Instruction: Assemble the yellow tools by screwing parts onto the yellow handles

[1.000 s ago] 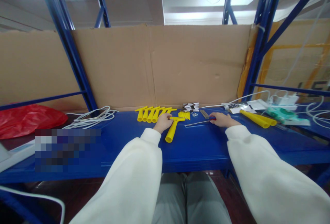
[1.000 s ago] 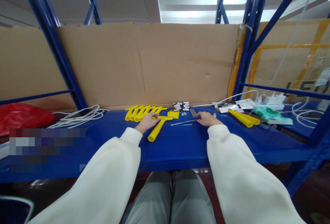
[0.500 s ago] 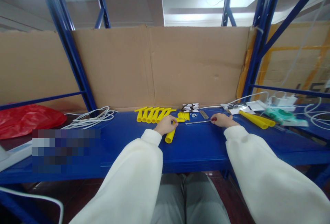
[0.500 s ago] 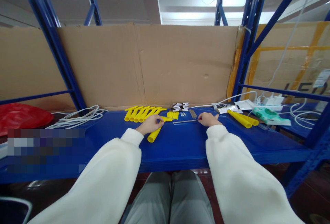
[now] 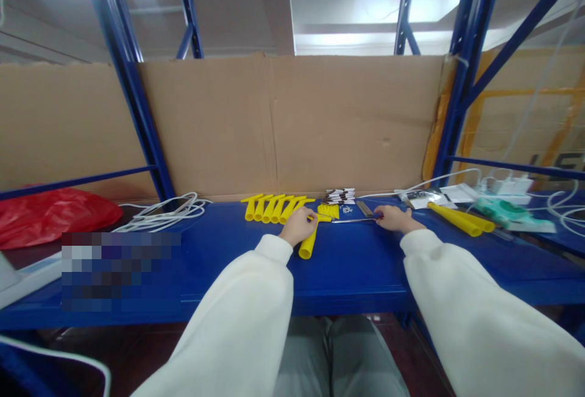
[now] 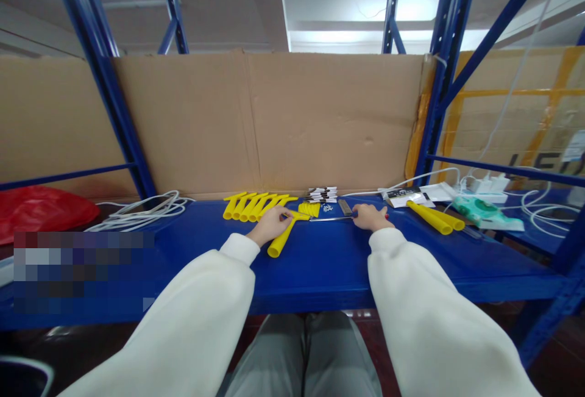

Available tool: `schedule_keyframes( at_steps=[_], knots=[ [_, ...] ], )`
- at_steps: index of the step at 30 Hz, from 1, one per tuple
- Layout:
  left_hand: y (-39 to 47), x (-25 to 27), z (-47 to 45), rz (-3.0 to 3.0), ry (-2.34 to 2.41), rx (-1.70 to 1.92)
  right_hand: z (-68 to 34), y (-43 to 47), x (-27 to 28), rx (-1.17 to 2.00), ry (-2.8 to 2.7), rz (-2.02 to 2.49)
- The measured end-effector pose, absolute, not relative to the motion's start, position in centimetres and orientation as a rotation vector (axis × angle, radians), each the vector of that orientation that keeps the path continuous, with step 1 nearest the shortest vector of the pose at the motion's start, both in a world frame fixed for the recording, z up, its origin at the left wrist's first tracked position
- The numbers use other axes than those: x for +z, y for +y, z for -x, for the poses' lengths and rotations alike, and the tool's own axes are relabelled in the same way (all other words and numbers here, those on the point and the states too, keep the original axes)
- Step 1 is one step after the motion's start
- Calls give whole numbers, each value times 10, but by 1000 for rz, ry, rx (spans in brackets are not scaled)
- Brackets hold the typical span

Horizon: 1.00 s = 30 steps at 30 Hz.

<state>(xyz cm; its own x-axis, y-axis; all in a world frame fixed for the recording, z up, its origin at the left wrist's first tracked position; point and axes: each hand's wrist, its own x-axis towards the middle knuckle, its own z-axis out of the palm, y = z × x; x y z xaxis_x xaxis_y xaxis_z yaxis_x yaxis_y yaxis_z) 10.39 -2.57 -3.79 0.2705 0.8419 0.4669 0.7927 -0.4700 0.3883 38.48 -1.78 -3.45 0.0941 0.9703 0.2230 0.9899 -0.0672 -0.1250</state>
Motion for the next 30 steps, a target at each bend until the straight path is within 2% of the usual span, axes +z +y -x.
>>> schedule_keyframes(
  at_steps=[6,13,30],
  knots=[
    [-32,-31,-102,-2367,1649,1088,-368,-18,-31,-51,-2070,2001],
    [-35,-29,-103,-2267,1741,1189,-348,11,-28,-153,-2003,1870],
    [-45,-29,-109,-2239,1771,1100,-330,83,-9,62,-1627,2022]
  ],
)
